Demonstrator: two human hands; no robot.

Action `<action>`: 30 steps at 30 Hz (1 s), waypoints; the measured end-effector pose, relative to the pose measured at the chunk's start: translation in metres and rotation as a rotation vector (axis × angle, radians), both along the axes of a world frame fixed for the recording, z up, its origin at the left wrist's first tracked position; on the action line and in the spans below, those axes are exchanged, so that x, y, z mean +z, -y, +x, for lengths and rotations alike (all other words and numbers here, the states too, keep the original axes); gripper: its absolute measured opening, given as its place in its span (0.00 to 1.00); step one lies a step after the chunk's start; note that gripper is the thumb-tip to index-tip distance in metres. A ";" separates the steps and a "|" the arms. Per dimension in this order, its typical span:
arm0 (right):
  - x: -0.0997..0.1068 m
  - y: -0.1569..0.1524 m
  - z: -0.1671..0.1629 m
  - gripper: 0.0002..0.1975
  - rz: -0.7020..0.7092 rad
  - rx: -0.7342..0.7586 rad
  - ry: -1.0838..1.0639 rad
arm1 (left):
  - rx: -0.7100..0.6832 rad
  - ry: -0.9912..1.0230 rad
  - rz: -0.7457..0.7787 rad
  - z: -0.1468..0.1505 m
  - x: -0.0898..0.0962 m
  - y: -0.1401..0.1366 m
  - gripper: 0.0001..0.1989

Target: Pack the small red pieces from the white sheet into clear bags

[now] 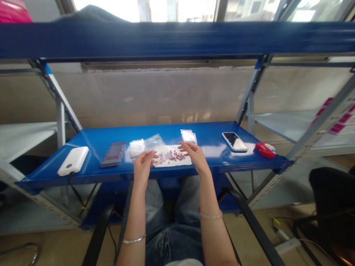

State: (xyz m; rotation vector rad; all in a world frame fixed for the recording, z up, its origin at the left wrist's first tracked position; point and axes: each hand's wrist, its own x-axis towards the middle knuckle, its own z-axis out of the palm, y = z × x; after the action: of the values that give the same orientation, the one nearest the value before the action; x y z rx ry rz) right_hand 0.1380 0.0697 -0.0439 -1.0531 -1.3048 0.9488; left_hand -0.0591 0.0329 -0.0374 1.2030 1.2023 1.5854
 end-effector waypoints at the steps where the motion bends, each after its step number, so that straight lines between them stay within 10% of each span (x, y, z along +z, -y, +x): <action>1: 0.004 0.009 0.000 0.21 -0.015 0.112 -0.001 | -0.018 -0.023 0.012 0.000 0.001 0.001 0.19; 4: 0.011 0.028 0.001 0.18 -0.040 0.355 0.044 | -0.058 -0.066 0.047 0.001 0.003 0.004 0.18; 12: 0.009 0.035 0.010 0.15 -0.076 0.449 0.120 | -0.125 -0.086 0.082 0.013 0.005 0.010 0.17; 30: 0.010 0.031 0.007 0.14 0.051 0.214 0.165 | -0.142 -0.118 0.039 0.005 0.000 0.008 0.13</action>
State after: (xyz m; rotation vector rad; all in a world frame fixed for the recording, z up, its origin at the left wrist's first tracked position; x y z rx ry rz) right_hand 0.1451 0.0385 -0.0338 -0.9818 -1.5945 0.9981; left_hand -0.0538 0.0253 -0.0376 1.3924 1.1379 1.4555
